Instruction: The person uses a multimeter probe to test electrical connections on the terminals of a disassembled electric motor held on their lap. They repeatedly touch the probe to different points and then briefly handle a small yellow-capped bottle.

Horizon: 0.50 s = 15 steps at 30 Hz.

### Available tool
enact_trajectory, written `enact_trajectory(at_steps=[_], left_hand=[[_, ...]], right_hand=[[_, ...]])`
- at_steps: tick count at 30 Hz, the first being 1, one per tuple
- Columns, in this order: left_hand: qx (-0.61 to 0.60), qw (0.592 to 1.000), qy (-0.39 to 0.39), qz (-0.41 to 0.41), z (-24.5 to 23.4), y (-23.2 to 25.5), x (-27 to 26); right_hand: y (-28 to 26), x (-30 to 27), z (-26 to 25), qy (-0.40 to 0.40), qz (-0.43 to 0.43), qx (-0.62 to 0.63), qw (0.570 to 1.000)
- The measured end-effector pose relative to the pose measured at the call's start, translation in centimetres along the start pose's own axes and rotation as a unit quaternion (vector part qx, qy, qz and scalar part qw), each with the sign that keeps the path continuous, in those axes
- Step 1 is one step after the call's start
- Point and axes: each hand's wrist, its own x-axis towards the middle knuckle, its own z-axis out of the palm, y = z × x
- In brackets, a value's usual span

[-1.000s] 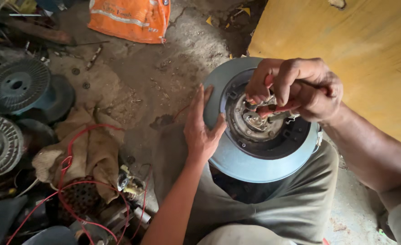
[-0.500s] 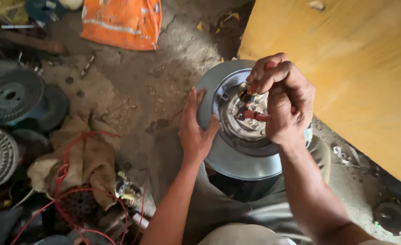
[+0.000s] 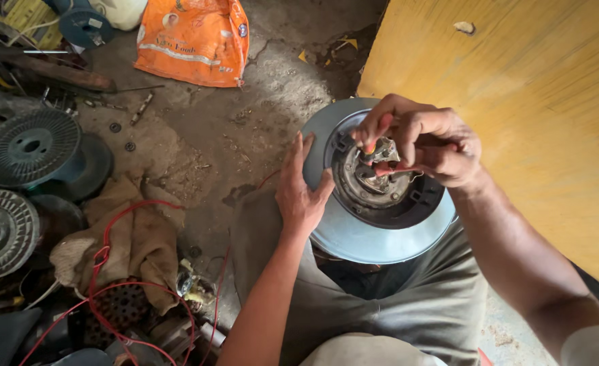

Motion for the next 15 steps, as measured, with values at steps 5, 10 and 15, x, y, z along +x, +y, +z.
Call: enact_trajectory(at_steps=[5, 10, 15], left_hand=[[-0.005, 1.000, -0.006, -0.012, -0.1, 0.2, 0.0], [0.003, 1.000, -0.003, -0.006, -0.1, 0.4, 0.0], [-0.001, 1.000, -0.005, -0.011, -0.2, 0.6, 0.3]], right_hand=[[0.1, 0.3, -1.8, -0.100, 0.019, 0.020, 0.995], [0.8, 1.2, -3.3, -0.102, 0.039, 0.067, 0.992], [1.1, 0.9, -3.5, -0.069, 0.043, 0.079, 0.994]])
